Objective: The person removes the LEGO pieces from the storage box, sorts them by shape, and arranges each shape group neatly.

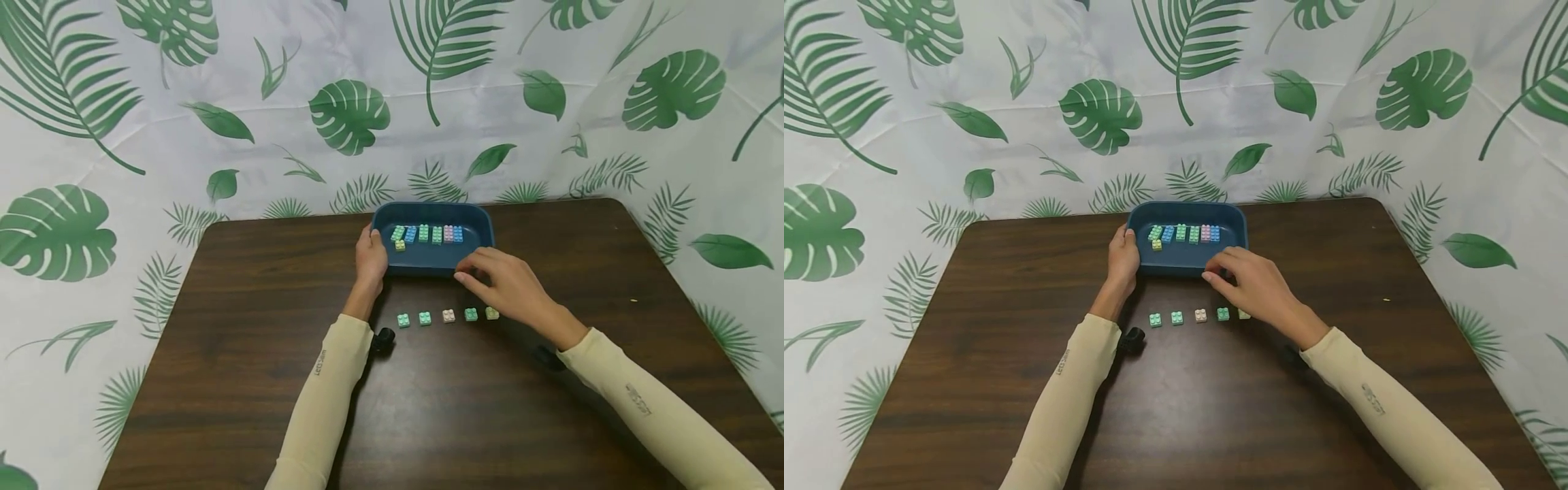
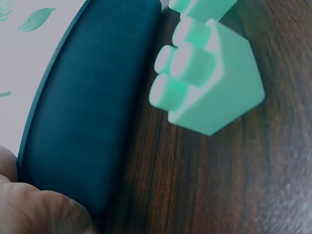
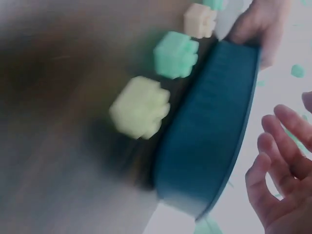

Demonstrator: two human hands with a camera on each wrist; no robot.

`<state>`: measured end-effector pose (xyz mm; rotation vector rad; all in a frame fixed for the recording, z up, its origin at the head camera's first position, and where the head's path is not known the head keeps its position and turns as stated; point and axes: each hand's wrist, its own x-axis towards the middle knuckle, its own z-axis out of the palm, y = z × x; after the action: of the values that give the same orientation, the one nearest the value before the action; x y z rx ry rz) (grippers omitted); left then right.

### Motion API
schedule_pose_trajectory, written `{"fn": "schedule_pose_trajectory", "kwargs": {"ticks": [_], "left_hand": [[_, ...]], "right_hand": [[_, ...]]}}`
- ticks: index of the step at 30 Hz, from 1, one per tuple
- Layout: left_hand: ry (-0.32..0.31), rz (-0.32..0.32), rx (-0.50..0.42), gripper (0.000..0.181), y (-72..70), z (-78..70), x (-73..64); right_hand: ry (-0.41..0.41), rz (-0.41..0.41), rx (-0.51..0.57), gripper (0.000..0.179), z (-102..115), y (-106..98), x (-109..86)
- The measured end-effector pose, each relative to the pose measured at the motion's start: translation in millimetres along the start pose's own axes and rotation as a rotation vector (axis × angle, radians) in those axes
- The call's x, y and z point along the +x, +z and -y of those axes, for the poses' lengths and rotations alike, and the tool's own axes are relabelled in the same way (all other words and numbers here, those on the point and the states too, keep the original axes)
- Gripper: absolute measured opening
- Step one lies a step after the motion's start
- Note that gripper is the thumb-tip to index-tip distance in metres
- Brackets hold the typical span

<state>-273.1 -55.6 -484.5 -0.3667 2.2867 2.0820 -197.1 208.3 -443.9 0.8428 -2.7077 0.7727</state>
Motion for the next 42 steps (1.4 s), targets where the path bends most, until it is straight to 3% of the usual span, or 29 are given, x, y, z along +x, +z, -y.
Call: {"fn": "schedule_pose_trajectory", "kwargs": {"ticks": [5,8,16,19,27,34,42], "left_hand": [[0.003,-0.007,-0.003,0.053,0.2,0.3,-1.1],[0.013,-0.02,0.0,0.052,0.7,0.1,0.3],[0.027,-0.038,-0.003,0.05,0.0,0.3,3.9],[0.033,-0.036,0.005,0.05,-0.6,0.7,3.9],[0.046,-0.03,0.002,0.049,-1.3,2.0,5.8],[0.052,-0.045,0.004,0.048,-2.1,-0.3,5.3],[0.039,-0.021,-0.016,0.049,-2.7,-1.2,3.4]], "right_hand": [[0.025,0.101,0.245,0.019,2.7,10.4,36.8],[0.074,0.153,0.324,0.025,3.1,15.2,61.8],[0.415,0.367,0.381,0.052,12.2,21.8,121.8],[0.457,0.407,0.35,0.052,10.9,28.3,135.2],[0.417,0.47,0.218,0.04,6.4,44.4,160.7],[0.361,0.547,0.077,0.034,8.1,46.0,184.5],[0.303,0.622,-0.072,0.031,15.2,49.9,195.1]]}}
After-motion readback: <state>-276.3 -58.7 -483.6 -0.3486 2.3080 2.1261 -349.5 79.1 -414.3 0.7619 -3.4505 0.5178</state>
